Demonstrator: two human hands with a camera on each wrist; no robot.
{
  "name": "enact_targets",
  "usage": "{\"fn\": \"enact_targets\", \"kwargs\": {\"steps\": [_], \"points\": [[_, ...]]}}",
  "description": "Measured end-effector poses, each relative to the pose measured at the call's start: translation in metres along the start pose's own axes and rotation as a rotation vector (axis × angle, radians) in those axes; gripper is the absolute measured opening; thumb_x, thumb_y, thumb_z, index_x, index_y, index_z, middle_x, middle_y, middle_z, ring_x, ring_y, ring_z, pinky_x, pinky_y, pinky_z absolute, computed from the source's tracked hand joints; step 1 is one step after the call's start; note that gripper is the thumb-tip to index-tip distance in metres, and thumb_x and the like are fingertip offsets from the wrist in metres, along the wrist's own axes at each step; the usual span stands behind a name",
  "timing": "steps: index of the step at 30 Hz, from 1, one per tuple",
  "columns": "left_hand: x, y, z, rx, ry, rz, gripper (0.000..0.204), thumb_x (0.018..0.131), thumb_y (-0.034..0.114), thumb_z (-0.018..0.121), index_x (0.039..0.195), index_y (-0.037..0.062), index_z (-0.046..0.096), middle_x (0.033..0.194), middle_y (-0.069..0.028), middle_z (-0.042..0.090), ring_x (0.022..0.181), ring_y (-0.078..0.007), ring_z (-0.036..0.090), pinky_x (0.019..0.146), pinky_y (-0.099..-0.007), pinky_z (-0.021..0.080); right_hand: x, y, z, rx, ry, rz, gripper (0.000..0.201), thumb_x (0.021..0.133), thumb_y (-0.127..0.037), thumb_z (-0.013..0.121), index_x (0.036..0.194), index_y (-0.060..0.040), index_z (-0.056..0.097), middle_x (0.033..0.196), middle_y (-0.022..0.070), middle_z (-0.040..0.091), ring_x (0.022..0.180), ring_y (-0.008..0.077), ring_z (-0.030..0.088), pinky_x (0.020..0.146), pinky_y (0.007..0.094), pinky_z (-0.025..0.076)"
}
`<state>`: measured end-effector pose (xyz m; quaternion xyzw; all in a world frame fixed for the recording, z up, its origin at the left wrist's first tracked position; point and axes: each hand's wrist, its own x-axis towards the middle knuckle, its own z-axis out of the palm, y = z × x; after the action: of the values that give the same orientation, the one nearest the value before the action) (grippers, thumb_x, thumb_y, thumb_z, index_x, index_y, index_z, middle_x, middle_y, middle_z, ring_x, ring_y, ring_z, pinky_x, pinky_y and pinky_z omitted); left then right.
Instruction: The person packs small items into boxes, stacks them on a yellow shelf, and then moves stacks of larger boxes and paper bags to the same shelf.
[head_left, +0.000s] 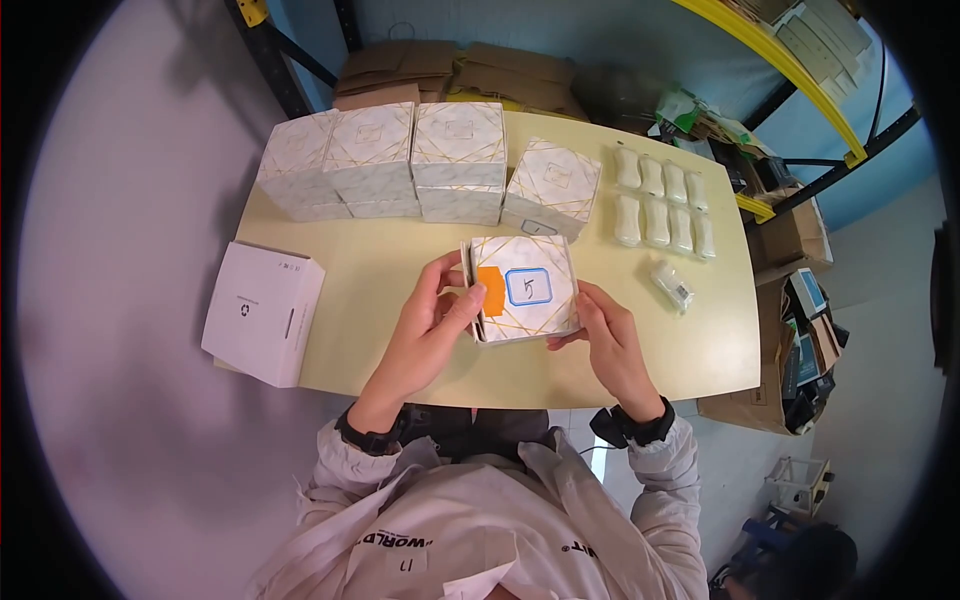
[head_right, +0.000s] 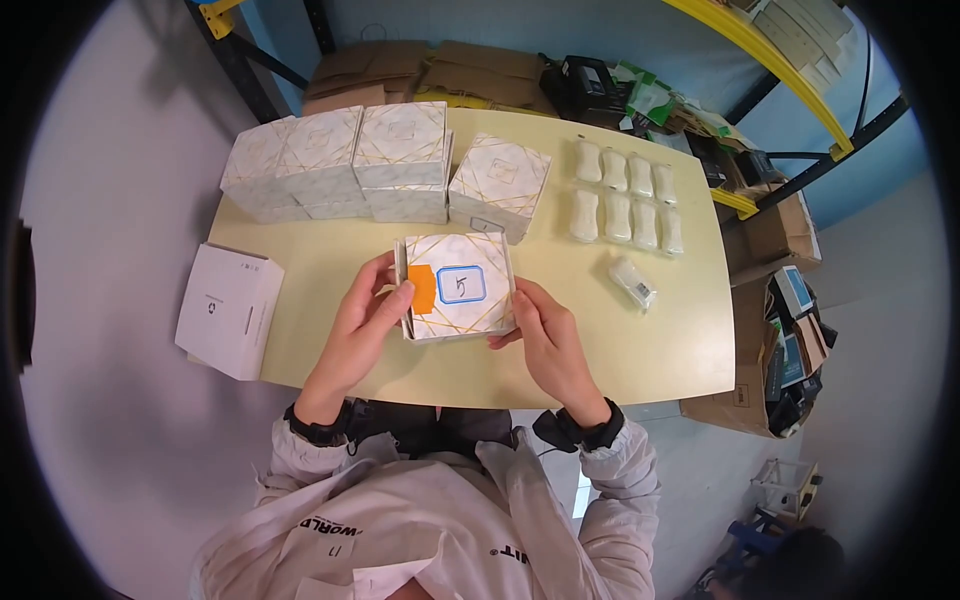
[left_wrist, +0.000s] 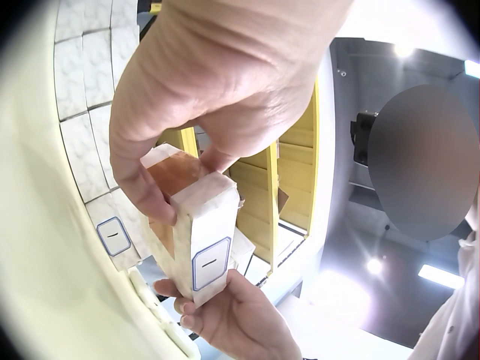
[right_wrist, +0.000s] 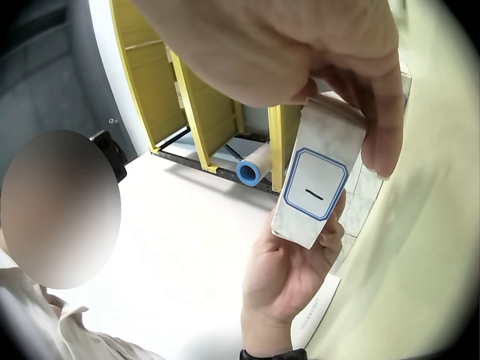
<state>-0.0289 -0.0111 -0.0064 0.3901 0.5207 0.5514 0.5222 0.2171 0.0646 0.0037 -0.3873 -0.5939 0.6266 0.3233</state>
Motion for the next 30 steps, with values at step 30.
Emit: {"fn": "enact_targets", "kwargs": {"steps": [30], "points": [[-0.014,0.017,0.006,0.320,-0.044,0.388,0.054,0.092,0.005,0.087,0.139,0.0002,0.061,0.138,-0.0154,0.068,0.129,-0.0260,0.068,0.109,-0.0413,0.055,-0.002,0.009,-0.010,0.022,-0.106,-0.180,0.056,0.113,-0.006,0.060,0.163,0.0069,0.039,0.158,0.0176,0.055,0.144,0.0218,0.054,0.118,0.0365,0.046]]}}
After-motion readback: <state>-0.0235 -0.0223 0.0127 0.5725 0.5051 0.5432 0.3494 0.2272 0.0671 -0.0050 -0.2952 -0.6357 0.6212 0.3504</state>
